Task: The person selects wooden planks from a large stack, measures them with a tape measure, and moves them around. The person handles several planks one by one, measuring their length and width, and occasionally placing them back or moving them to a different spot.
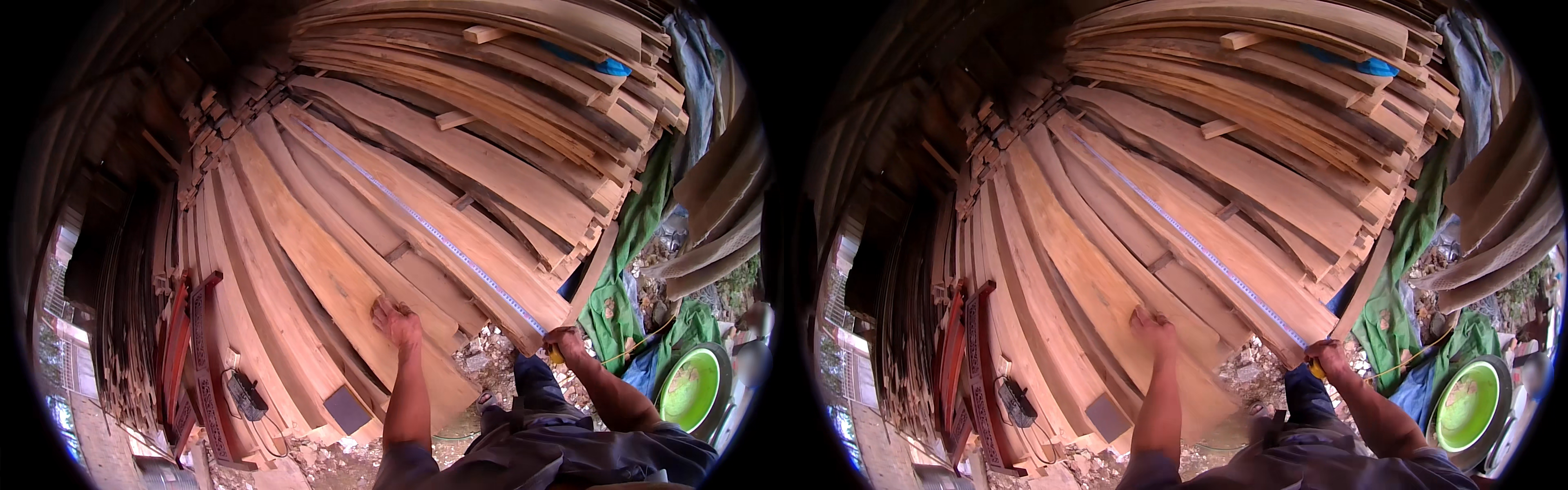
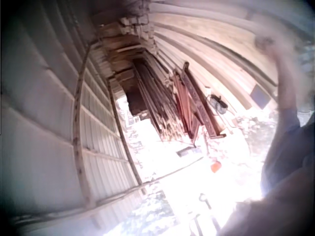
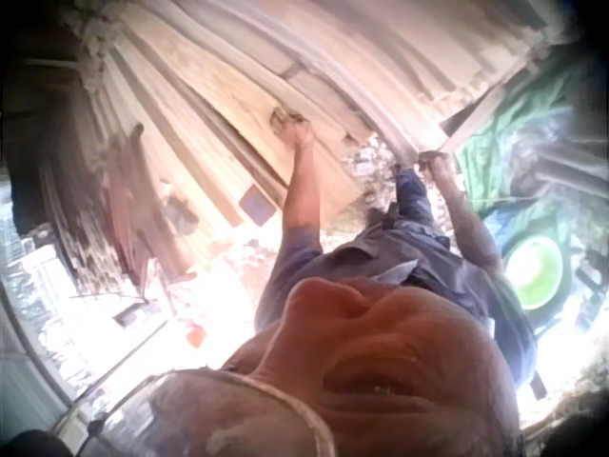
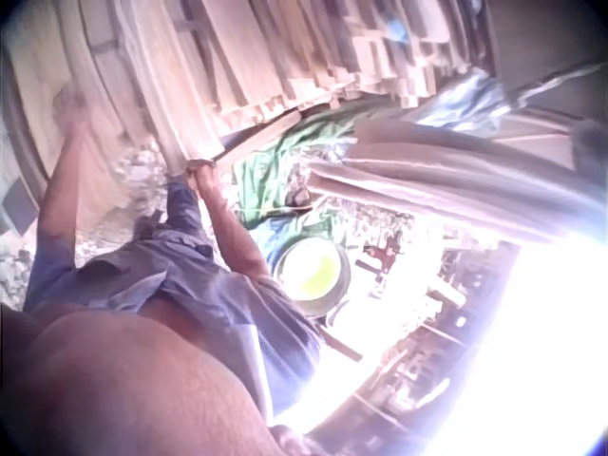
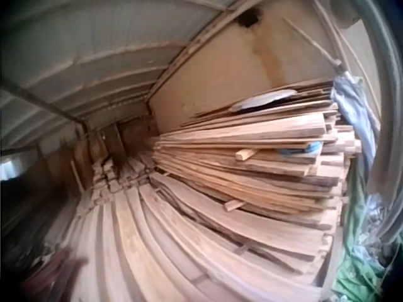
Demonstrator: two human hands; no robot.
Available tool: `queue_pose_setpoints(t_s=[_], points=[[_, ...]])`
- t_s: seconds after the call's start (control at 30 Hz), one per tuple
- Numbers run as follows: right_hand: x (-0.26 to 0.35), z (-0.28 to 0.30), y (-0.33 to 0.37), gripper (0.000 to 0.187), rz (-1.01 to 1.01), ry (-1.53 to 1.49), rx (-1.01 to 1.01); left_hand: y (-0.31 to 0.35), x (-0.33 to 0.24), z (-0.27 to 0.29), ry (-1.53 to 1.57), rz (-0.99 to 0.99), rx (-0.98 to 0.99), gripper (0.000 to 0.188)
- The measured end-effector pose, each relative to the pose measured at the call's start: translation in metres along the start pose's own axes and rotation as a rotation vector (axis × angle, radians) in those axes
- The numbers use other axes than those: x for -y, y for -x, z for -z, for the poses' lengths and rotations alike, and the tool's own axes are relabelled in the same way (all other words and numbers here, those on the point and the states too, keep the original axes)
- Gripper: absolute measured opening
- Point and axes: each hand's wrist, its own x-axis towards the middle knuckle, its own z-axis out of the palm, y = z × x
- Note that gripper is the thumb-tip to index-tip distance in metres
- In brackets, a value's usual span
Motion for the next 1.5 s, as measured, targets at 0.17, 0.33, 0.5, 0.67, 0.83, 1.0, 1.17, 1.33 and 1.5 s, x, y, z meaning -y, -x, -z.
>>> queue_pose_setpoints(t_s=[0.17,0.33,0.5,0.67,0.83,1.0,1.17,1.33,1.5], points=[[0.089,-0.103,-0.115,0.012,-0.056,-0.101,-0.056,0.018,0.016,0.014,-0.384,-0.187,0.091,0.05],[0.132,-0.171,-0.192,0.01,0.001,0.024,-0.115,0.018,0.018,0.011,-0.372,-0.148,0.075,0.048],[0.141,-0.21,-0.258,0.012,0.033,0.296,-0.179,0.009,0.012,0.016,-0.327,-0.159,0.055,0.044],[0.122,-0.204,-0.252,0.012,-0.052,0.158,-0.143,0.005,0.01,0.02,-0.305,-0.189,0.013,0.04],[0.071,-0.146,-0.177,0.015,-0.077,0.145,-0.142,0.01,0.021,0.014,-0.36,-0.155,0.041,0.042],[0.028,-0.034,-0.052,0.017,-0.208,0.281,-0.343,0.019,0.004,0.002,-0.389,-0.211,0.059,0.043],[-0.012,0.009,0.012,0.018,-0.294,0.323,-0.412,0.022,0.017,-0.001,-0.466,-0.207,0.062,0.046],[-0.036,0.01,0.017,0.021,-0.304,0.427,-0.473,0.02,0.023,-0.004,-0.483,-0.201,0.066,0.052],[-0.031,0.01,0.02,0.022,-0.265,0.436,-0.444,0.02,0.027,-0.007,-0.475,-0.179,0.071,0.053]])
